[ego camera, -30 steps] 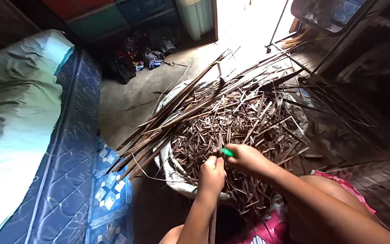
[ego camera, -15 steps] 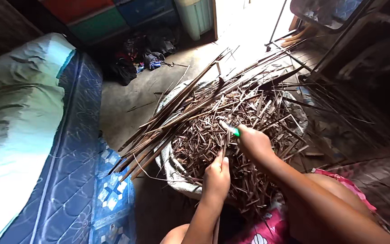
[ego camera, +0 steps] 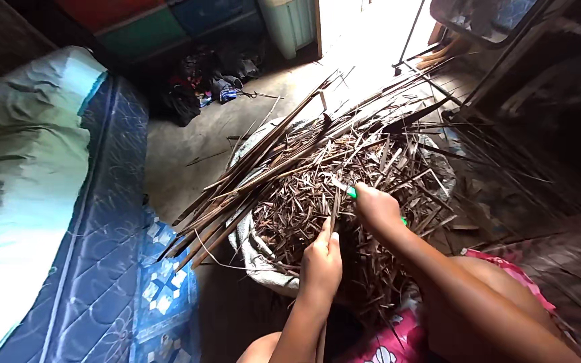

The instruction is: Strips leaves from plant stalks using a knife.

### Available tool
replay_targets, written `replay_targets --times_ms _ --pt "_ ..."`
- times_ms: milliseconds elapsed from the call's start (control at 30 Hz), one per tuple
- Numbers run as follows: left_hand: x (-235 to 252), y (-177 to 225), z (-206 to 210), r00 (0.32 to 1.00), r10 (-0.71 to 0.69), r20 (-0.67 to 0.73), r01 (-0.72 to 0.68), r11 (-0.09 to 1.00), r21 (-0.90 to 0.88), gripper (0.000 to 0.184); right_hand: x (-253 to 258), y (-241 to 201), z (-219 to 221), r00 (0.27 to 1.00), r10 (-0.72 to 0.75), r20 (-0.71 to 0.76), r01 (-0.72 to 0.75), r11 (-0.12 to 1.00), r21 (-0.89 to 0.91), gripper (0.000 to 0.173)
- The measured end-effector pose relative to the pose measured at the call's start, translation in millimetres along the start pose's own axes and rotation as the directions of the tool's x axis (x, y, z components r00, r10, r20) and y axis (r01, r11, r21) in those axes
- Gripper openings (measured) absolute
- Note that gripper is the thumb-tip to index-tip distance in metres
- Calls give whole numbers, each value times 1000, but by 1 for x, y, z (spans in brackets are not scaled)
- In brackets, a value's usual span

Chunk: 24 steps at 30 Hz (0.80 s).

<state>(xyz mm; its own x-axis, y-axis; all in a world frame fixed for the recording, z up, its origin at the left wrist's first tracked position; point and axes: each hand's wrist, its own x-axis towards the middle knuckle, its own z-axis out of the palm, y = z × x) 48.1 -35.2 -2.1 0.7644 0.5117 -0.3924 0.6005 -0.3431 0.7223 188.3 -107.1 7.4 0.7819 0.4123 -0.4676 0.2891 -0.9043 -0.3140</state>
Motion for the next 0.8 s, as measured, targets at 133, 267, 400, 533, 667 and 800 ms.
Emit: replay_targets --times_ms 133,267,400,533,667,800 --pt "5 -8 -7 999 -24 -41 23 999 -29 30 -32 -10 5 954 -164 253 145 985 89 27" --pt "7 -10 -13 997 -50 -63 48 998 -34 34 -47 -14 23 943 -250 220 252 968 22 26" --pt "6 -4 -8 1000 -7 -30 8 1000 13 43 -21 -10 21 989 -142 36 144 988 -48 25" --pt "0 -1 -3 1000 30 -3 -30 999 -18 44 -2 -4 2 1000 12 -3 -12 1000 -24 27" --pt "0 -5 -8 999 31 -22 -31 999 -8 41 -24 -7 1 977 -123 174 113 991 67 27" --pt "2 -5 -10 998 10 -61 -6 998 64 30 -42 -15 14 934 -202 295 193 979 60 24"
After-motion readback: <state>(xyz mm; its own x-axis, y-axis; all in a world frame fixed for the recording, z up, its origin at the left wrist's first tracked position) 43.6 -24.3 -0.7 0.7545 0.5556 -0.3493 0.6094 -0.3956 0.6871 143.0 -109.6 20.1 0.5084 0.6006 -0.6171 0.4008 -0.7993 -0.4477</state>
